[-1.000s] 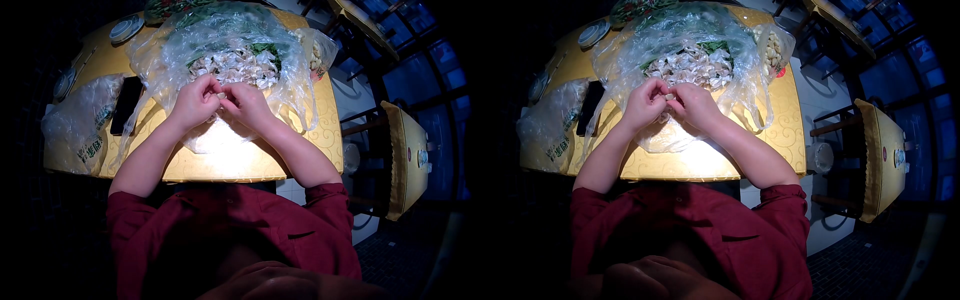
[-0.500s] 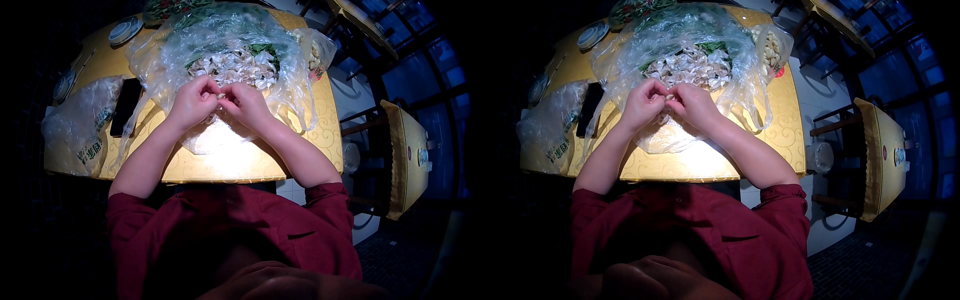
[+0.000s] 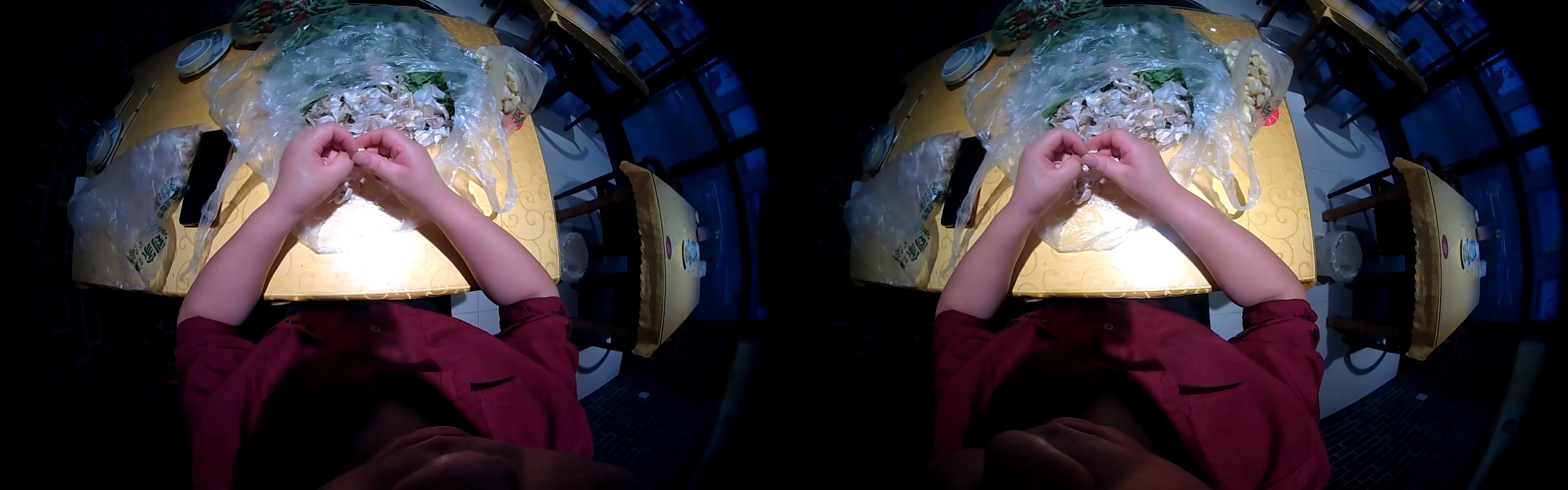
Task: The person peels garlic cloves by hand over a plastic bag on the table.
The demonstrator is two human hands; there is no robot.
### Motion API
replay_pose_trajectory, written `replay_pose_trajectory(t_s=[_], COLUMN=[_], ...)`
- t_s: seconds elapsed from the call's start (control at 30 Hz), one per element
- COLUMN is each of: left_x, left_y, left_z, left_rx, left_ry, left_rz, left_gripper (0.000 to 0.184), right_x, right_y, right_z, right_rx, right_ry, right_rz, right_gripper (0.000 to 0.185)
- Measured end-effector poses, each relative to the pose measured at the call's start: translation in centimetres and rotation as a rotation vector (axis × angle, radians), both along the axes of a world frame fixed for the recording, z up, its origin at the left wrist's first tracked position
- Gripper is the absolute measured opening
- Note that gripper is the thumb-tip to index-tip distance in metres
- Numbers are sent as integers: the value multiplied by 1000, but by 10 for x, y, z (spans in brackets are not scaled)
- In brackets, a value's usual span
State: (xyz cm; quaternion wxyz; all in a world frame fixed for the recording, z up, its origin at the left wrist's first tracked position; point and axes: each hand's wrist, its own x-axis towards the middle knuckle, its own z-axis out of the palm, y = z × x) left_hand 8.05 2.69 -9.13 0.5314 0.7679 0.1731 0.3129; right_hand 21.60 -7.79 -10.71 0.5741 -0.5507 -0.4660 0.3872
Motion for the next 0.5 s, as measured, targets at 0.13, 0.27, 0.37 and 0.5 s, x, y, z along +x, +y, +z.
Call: replay_pose_trajectory(t_s=[0.13,0.27,0.37,0.5], left_x=[1,1,-1,-4], left_y=[-5,-5,-7,-9], left_z=[0,-1,2,4], left_rx=[-14,-17,7,48], left_ry=[-15,-33,-30,-98], left_rz=[21,17,0,2], left_gripper=[9,9,9,9], right_x=[1,1,1,12], right_y=[1,1,-1,-2], right_z=[-2,-3,7,8], right_rx=[-27,-38,-113,-126], right_ry=[38,98,122,218], right_rz=[29,32,-25,-23], right_gripper=[31,29,27,26])
